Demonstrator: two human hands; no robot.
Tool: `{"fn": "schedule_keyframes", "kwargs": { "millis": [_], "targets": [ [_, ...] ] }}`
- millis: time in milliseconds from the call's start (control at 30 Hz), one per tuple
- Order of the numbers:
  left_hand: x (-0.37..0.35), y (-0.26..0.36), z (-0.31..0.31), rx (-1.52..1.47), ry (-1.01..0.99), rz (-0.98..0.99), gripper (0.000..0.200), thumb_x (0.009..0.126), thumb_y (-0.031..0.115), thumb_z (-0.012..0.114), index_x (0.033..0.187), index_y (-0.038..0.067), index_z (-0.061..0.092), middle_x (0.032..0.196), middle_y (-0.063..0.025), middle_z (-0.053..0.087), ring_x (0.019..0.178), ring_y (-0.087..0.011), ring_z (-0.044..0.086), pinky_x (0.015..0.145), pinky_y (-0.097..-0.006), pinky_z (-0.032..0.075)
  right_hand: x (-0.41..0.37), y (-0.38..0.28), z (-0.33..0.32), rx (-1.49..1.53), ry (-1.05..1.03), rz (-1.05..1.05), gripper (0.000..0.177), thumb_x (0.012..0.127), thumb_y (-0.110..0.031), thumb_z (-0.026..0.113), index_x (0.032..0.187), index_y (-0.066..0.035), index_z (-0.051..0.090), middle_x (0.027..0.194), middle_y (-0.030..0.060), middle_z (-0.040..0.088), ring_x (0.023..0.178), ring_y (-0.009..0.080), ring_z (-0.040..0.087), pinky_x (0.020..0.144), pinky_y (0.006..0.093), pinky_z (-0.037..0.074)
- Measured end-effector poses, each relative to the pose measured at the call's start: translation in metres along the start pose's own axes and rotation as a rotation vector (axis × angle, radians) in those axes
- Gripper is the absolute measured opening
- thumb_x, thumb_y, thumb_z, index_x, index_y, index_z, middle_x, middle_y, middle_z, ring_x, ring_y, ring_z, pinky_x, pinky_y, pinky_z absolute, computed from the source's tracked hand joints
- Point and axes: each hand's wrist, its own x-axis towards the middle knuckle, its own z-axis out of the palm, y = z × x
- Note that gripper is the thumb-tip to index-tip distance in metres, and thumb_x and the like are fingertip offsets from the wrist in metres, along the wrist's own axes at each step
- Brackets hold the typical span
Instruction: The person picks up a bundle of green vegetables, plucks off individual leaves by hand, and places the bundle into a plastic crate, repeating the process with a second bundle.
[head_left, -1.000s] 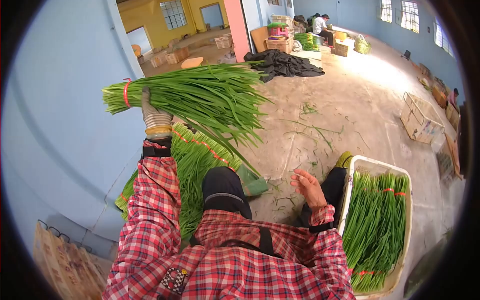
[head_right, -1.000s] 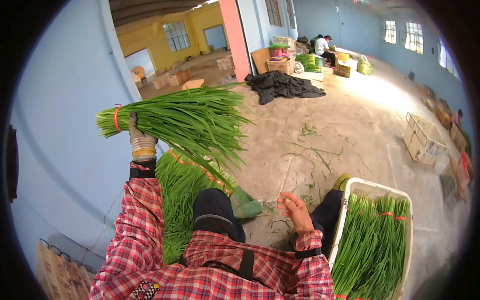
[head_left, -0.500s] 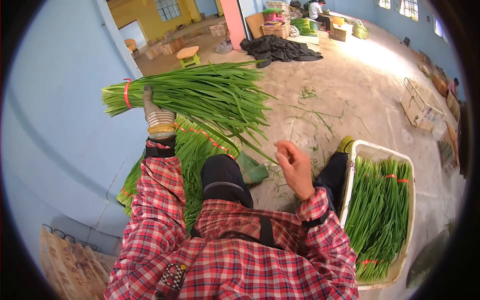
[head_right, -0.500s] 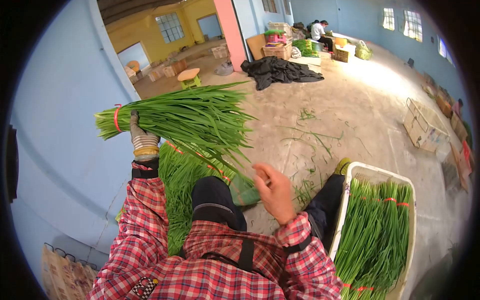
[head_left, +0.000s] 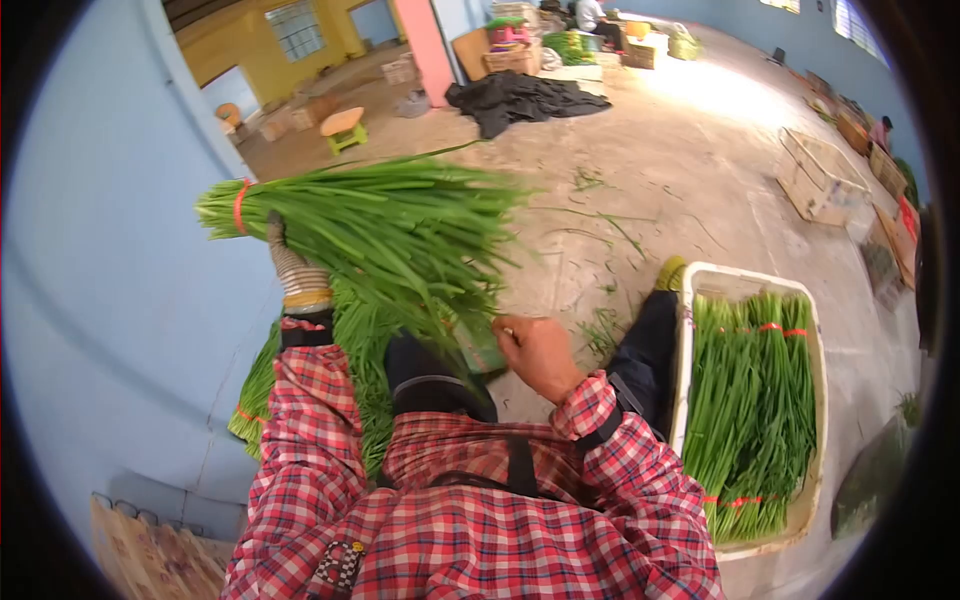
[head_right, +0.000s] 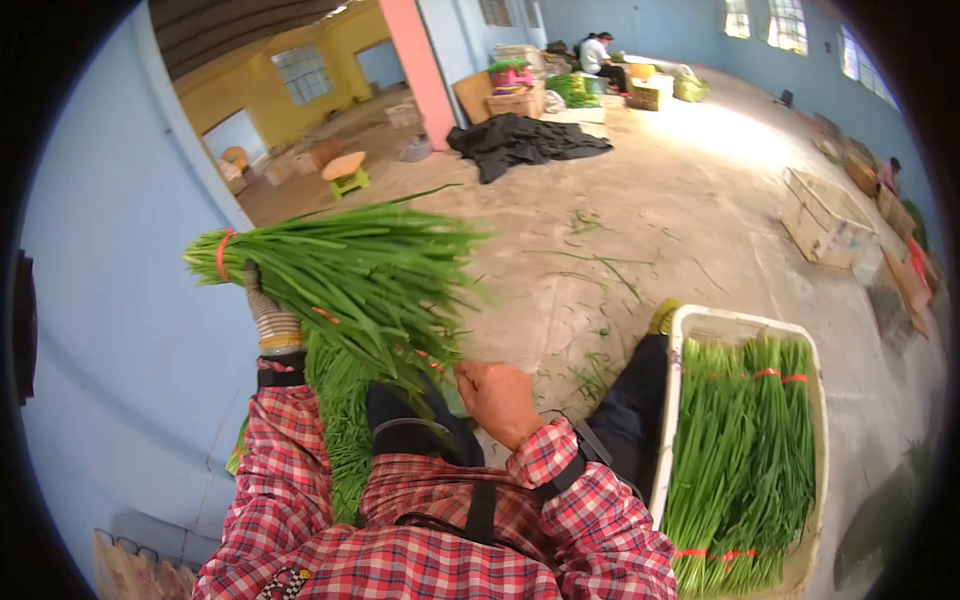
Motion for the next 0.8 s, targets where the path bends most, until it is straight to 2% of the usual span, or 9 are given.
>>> {"fn": "schedule_keyframes", "kwargs": {
  "millis": [33,100,167,333,500,567,667,767,800],
  "targets": [
    [0.000,-0.004,-0.005,0.060,0.032,-0.010,0.043,0.089,0.030,0.060,0.122,0.004,0.055,0.122,-0.0123,0.059,0.110,-0.0299,0.057,0.098,-0.0472,0.045,-0.002,-0.002,-0.013,0.066,0.110,-0.046,0.015,0.083,-0.016,0.061,0.095,-0.011,0.068,0.084,0.0153,0.067,0.073,0.0331,0.065,0.061,0.0434,0.051],
    [0.006,-0.010,-0.020,-0.057,-0.288,-0.232,0.043,0.089,0.030,0.060,0.122,0.004,0.055,0.122,-0.0127,0.059,0.111,-0.0300,0.057,0.100,-0.0453,0.044,0.003,-0.022,-0.049,0.166,0.424,-0.211,0.026,0.080,-0.011,0.063,0.106,-0.008,0.064,0.092,0.0154,0.067,0.080,0.0314,0.065,0.067,0.0399,0.052],
    [-0.023,-0.024,0.020,0.047,-0.362,-0.339,0.045,0.089,0.028,0.060,0.125,0.003,0.052,0.124,-0.0140,0.058,0.112,-0.0298,0.056,0.101,-0.0443,0.043,0.019,-0.047,-0.088,0.163,0.464,-0.403,0.064,0.074,-0.017,0.074,0.130,-0.003,0.047,0.121,0.0215,0.054,0.111,0.0373,0.052,0.092,0.0426,0.044],
    [-0.105,-0.061,0.124,0.253,-0.461,-0.415,0.047,0.090,0.023,0.056,0.130,0.001,0.047,0.127,-0.0155,0.055,0.114,-0.0292,0.055,0.100,-0.0449,0.044,0.040,-0.074,-0.109,-0.056,0.429,-0.237,0.115,0.057,-0.039,0.084,0.146,-0.007,0.019,0.138,0.0319,0.028,0.128,0.0483,0.030,0.102,0.0545,0.027],
    [-0.146,-0.106,0.168,0.192,-0.568,-0.561,0.048,0.089,0.023,0.057,0.130,0.000,0.046,0.125,-0.0149,0.056,0.113,-0.0269,0.056,0.097,-0.0415,0.046,0.004,-0.036,-0.123,0.037,0.283,-0.009,0.115,0.057,-0.033,0.085,0.147,-0.006,0.018,0.138,0.0320,0.030,0.133,0.0434,0.030,0.105,0.0501,0.028],
    [-0.171,-0.124,0.195,0.247,-0.606,-0.560,0.052,0.086,0.026,0.063,0.128,0.001,0.047,0.121,-0.0130,0.058,0.110,-0.0252,0.058,0.096,-0.0396,0.047,-0.009,-0.019,-0.136,0.323,0.363,-0.012,0.108,0.061,-0.023,0.080,0.147,-0.005,0.017,0.138,0.0301,0.034,0.130,0.0393,0.037,0.104,0.0421,0.034],
    [-0.203,-0.152,0.243,0.267,-0.840,-0.626,0.047,0.080,0.016,0.071,0.121,0.003,0.051,0.104,-0.0041,0.062,0.095,-0.0157,0.059,0.082,-0.0287,0.049,-0.047,-0.011,-0.203,0.259,0.385,0.152,0.100,0.063,-0.015,0.075,0.145,-0.002,0.020,0.128,0.0260,0.049,0.116,0.0336,0.053,0.098,0.0351,0.042],
    [-0.222,-0.172,0.257,0.250,-1.156,-0.701,0.089,0.075,0.012,0.076,0.146,0.003,0.023,0.146,-0.0158,0.032,0.133,-0.0243,0.032,0.108,-0.0358,0.030,-0.098,-0.013,-0.280,0.229,0.472,0.366,0.096,0.062,-0.008,0.073,0.145,-0.001,0.025,0.127,0.0193,0.055,0.114,0.0234,0.056,0.098,0.0321,0.042],
    [-0.223,-0.184,0.245,0.284,-1.194,-0.719,0.086,0.078,0.014,0.073,0.146,0.003,0.022,0.146,-0.0160,0.032,0.131,-0.0242,0.036,0.107,-0.0354,0.031,-0.118,-0.012,-0.305,0.287,0.491,0.442,0.095,0.062,-0.006,0.071,0.145,-0.002,0.025,0.131,0.0167,0.051,0.120,0.0222,0.051,0.102,0.0316,0.038]
  ]
}}
